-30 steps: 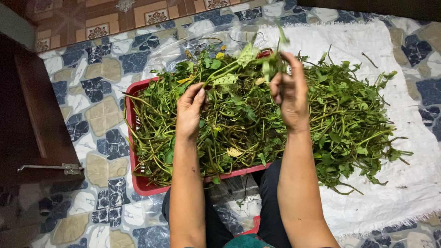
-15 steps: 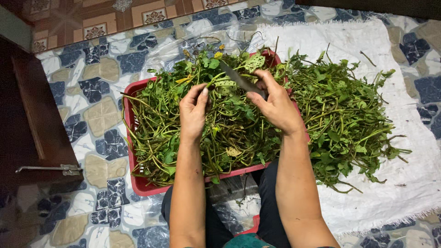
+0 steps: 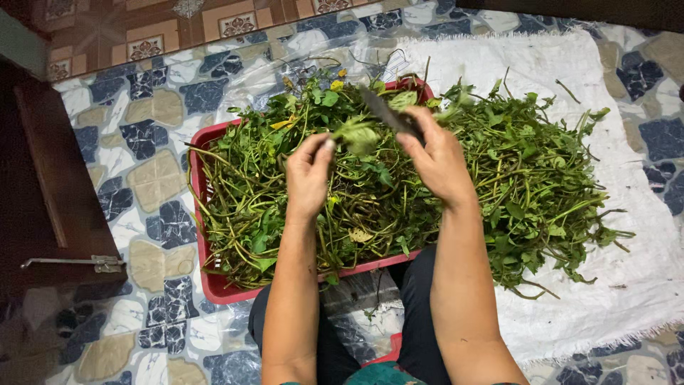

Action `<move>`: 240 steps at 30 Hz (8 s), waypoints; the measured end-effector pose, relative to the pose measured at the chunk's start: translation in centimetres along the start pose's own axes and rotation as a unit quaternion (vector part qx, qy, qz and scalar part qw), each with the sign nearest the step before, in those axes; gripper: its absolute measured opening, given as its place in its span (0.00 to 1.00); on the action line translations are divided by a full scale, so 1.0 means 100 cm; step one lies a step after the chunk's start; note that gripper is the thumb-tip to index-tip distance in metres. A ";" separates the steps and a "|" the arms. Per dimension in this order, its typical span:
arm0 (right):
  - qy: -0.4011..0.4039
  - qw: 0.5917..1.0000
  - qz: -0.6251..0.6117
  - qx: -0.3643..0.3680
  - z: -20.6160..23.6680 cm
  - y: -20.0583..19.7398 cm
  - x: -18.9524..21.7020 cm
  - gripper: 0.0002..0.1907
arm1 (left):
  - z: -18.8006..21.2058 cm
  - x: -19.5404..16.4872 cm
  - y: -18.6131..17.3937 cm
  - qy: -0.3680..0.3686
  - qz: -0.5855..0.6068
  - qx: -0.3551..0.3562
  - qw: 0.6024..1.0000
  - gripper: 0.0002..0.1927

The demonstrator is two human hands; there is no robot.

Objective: The person sits on the floor and uses a knife to trim green leafy vegetables from a red basket. They cut stems and leaves, placing the trimmed pieces onto a white cloth beside the basket.

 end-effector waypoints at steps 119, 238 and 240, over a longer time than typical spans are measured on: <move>-0.027 0.822 -0.559 0.102 -0.007 -0.026 -0.025 0.31 | -0.009 -0.053 0.007 0.161 -0.311 0.044 0.936 0.11; -0.082 0.955 -0.167 0.233 0.017 0.033 0.040 0.25 | 0.010 -0.009 -0.003 -0.116 0.464 0.132 0.868 0.11; -0.065 0.943 -0.210 0.251 0.013 0.037 0.031 0.24 | 0.010 -0.006 -0.001 -0.119 0.474 0.134 0.862 0.11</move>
Point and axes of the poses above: each hand's wrist, its own z-axis away from the middle knuckle, its own y-axis out of the palm, x = y × z, the point moved 7 cm from there along -z, towards the middle knuckle, and after that the axes turned 15 degrees about y, right-handed, at the moved point
